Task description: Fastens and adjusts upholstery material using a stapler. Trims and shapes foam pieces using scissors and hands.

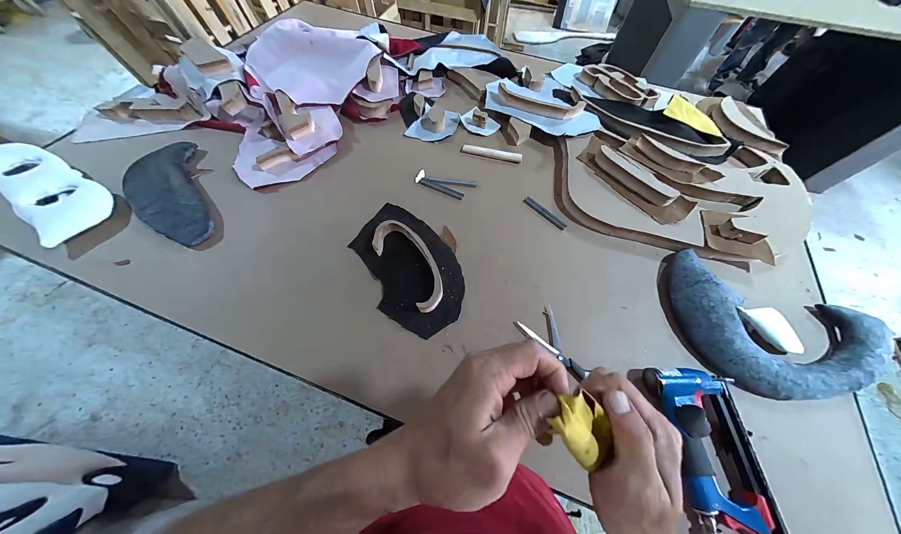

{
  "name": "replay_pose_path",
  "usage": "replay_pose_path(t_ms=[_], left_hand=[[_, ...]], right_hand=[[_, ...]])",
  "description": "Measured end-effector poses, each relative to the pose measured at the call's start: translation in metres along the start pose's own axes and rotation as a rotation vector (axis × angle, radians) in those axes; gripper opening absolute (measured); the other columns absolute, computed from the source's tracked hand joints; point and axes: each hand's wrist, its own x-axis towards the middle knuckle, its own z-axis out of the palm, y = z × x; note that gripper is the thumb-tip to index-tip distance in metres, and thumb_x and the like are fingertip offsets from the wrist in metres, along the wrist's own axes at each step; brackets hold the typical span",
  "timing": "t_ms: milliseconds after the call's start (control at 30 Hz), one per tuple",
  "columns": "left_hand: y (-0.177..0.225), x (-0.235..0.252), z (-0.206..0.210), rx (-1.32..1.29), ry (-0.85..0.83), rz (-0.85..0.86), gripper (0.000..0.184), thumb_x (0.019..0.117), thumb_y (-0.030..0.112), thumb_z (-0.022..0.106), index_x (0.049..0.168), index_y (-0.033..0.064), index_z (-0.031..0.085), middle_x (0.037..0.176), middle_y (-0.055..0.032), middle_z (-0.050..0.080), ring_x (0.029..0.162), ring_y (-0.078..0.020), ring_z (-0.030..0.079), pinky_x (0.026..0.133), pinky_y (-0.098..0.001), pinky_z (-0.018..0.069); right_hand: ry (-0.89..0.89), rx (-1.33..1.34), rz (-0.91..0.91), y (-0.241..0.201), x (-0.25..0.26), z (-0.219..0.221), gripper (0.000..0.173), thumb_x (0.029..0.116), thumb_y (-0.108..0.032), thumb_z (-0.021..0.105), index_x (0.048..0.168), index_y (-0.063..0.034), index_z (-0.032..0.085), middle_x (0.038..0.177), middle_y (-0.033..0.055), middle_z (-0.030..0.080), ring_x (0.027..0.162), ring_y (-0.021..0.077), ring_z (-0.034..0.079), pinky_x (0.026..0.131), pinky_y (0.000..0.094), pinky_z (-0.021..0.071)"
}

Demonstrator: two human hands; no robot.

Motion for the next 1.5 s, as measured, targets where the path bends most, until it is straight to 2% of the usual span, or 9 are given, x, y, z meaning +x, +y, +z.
replay_pose_path(t_ms=[100,367,600,667,800,1000,1167,1233,1500], left_hand=[[0.002,-0.003,0.008,-0.063,-0.030,0.010,0.017,0.1077,0.015,0.050,0.108,0.0022,0.062,0.096,-0.0053,0.064,0.078,-0.0092,0.064,0.067,-0.0246,0.0578],[-0.012,-0.004,0.022,-0.206,0.060,0.111,0.017,0.1085,0.017,0.050,0.108,0.0031,0.060,0.098,-0.0060,0.060,0.083,-0.0112,0.064,0.071,-0.0277,0.0598],[-0.014,-0.008,-0.010,-0.140,-0.140,-0.068,0.022,0.1081,0.016,0.046,0.110,0.0035,0.063,0.105,-0.0063,0.065,0.092,-0.0131,0.067,0.078,-0.0310,0.0611],[-0.010,-0.006,-0.022,-0.095,-0.196,-0.119,0.029,0.1066,0.023,0.043,0.114,0.0032,0.063,0.104,-0.0065,0.068,0.093,-0.0147,0.068,0.081,-0.0339,0.0604],[0.005,0.001,-0.027,0.191,-0.189,-0.262,0.040,0.1001,0.049,0.059,0.106,0.0107,0.068,0.094,0.0022,0.069,0.086,-0.0057,0.067,0.075,-0.0265,0.0584],[-0.003,-0.002,-0.015,0.246,-0.024,-0.305,0.023,0.0940,0.036,0.075,0.100,0.0131,0.074,0.087,0.0060,0.074,0.075,-0.0021,0.070,0.070,-0.0207,0.0610],[-0.021,-0.004,-0.007,0.242,0.087,-0.208,0.024,0.0991,0.033,0.068,0.095,0.0100,0.074,0.079,0.0040,0.070,0.067,-0.0022,0.066,0.063,-0.0199,0.0570],[-0.030,-0.004,0.000,0.188,0.186,-0.193,0.022,0.0995,0.029,0.068,0.093,0.0085,0.073,0.078,0.0026,0.071,0.067,-0.0043,0.068,0.062,-0.0215,0.0599],[-0.047,0.002,0.003,-0.056,0.319,-0.477,0.012,0.0985,0.014,0.066,0.090,0.0056,0.067,0.078,-0.0029,0.071,0.064,-0.0111,0.070,0.059,-0.0258,0.0611]], right_hand=[[-0.035,-0.097,-0.247,0.008,0.008,-0.014,0.052,0.1106,-0.040,0.028,0.080,-0.0125,0.061,0.072,-0.0014,0.059,0.068,0.0074,0.058,0.061,0.0236,0.0490],[0.145,0.259,-0.172,0.023,0.011,0.011,0.047,0.1083,-0.041,0.041,0.076,-0.0147,0.062,0.067,-0.0047,0.056,0.063,0.0050,0.056,0.059,0.0202,0.0474],[0.014,-0.329,-0.475,0.014,0.035,-0.016,0.048,0.1081,-0.035,0.035,0.069,-0.0151,0.053,0.062,-0.0039,0.053,0.057,0.0038,0.053,0.050,0.0205,0.0427],[-0.005,-0.469,-0.518,0.014,0.039,-0.018,0.047,0.1068,-0.035,0.035,0.068,-0.0152,0.053,0.061,-0.0035,0.053,0.055,0.0038,0.052,0.047,0.0209,0.0405],[-0.044,-0.652,-0.596,0.012,0.041,-0.016,0.045,0.1053,-0.035,0.036,0.068,-0.0156,0.051,0.061,-0.0019,0.051,0.052,0.0065,0.049,0.044,0.0235,0.0354],[-0.039,-0.751,-0.630,0.012,0.040,-0.014,0.041,0.1024,-0.034,0.041,0.067,-0.0160,0.051,0.060,-0.0021,0.049,0.050,0.0074,0.047,0.043,0.0242,0.0327],[-0.024,-0.733,-0.539,0.017,0.040,-0.012,0.040,0.1002,-0.031,0.044,0.064,-0.0156,0.050,0.058,-0.0031,0.047,0.048,0.0049,0.043,0.042,0.0225,0.0306],[-0.021,-0.706,-0.485,0.022,0.040,-0.010,0.039,0.0991,-0.030,0.045,0.063,-0.0159,0.050,0.058,-0.0040,0.047,0.047,0.0037,0.042,0.041,0.0222,0.0304],[0.021,-0.663,-0.504,0.052,0.035,-0.003,0.041,0.0998,-0.032,0.046,0.063,-0.0155,0.050,0.058,-0.0030,0.048,0.046,0.0052,0.043,0.041,0.0236,0.0310]])
